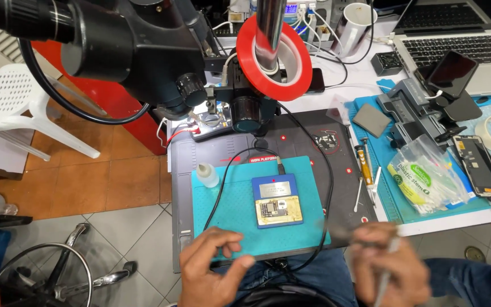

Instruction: Repairing a mobile phone motherboard using precision tools like tweezers and a probe under a microscope.

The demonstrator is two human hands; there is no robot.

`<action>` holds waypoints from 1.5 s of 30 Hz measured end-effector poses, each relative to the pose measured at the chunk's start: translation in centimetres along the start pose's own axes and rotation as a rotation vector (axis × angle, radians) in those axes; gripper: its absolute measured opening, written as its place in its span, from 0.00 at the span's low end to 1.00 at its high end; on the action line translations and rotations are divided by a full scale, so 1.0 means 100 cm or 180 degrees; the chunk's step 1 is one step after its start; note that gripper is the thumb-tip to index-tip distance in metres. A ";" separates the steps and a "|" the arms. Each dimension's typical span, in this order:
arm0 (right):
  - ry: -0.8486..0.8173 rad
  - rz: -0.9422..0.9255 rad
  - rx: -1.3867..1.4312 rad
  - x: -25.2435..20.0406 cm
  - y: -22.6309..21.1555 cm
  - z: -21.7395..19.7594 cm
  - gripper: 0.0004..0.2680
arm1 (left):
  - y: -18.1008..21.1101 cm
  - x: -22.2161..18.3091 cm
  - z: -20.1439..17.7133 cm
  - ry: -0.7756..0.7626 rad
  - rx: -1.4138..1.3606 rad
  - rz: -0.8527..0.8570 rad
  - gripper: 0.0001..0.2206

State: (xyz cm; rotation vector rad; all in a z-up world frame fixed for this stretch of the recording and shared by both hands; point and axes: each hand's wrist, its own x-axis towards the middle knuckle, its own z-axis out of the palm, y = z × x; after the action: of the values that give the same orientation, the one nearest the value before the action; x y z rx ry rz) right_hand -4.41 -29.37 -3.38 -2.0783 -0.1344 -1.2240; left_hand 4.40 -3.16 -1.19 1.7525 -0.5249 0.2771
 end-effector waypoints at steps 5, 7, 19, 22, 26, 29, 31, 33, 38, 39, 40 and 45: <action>-0.0799 0.0536 0.1180 -0.003 -0.066 0.026 0.10 | 0.011 0.010 -0.002 -0.1430 -0.0550 0.0538 0.26; -0.0975 0.0725 0.1652 -0.008 -0.074 0.030 0.05 | 0.012 0.007 0.003 -0.1641 -0.1306 0.0355 0.17; 0.0030 0.1283 0.1175 -0.018 0.029 0.032 0.12 | -0.037 0.002 -0.006 0.0388 -0.1457 -0.0947 0.09; -0.0052 0.0880 0.1061 -0.008 0.024 0.036 0.10 | -0.024 0.012 -0.007 0.0207 -0.1163 -0.1083 0.09; -0.0345 0.0716 0.0839 0.002 0.012 0.036 0.11 | -0.028 0.007 -0.009 0.0162 -0.1120 -0.1317 0.10; -0.0501 0.0566 0.0749 0.009 0.008 0.036 0.09 | -0.029 0.007 -0.010 0.0223 -0.1173 -0.1292 0.10; -0.0838 0.0565 0.0122 0.014 0.004 0.035 0.17 | -0.027 0.009 -0.010 0.0247 -0.1227 -0.1275 0.09; -0.1021 0.0392 -0.0310 0.014 0.000 0.040 0.26 | -0.026 0.011 -0.009 0.0285 -0.1247 -0.1170 0.09; -0.1786 0.0542 -0.1483 0.016 -0.012 0.062 0.44 | -0.028 0.008 -0.008 0.0328 -0.1234 -0.1119 0.10; -0.1742 0.0487 -0.1534 0.019 -0.015 0.069 0.43 | -0.029 0.007 -0.008 0.0400 -0.1277 -0.1078 0.09; -0.1695 0.0428 -0.1580 0.023 -0.018 0.076 0.43 | -0.029 0.006 -0.008 0.0476 -0.1316 -0.1033 0.09; -0.1805 0.0604 -0.1627 0.035 -0.015 0.088 0.40 | -0.035 0.003 -0.007 0.0585 -0.1548 -0.0690 0.08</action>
State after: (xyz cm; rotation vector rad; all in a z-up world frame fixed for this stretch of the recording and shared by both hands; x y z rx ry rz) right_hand 3.23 -23.66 -2.44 -2.7673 0.1321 -0.5594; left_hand 6.43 -1.93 -3.85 1.2810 -0.2385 0.1394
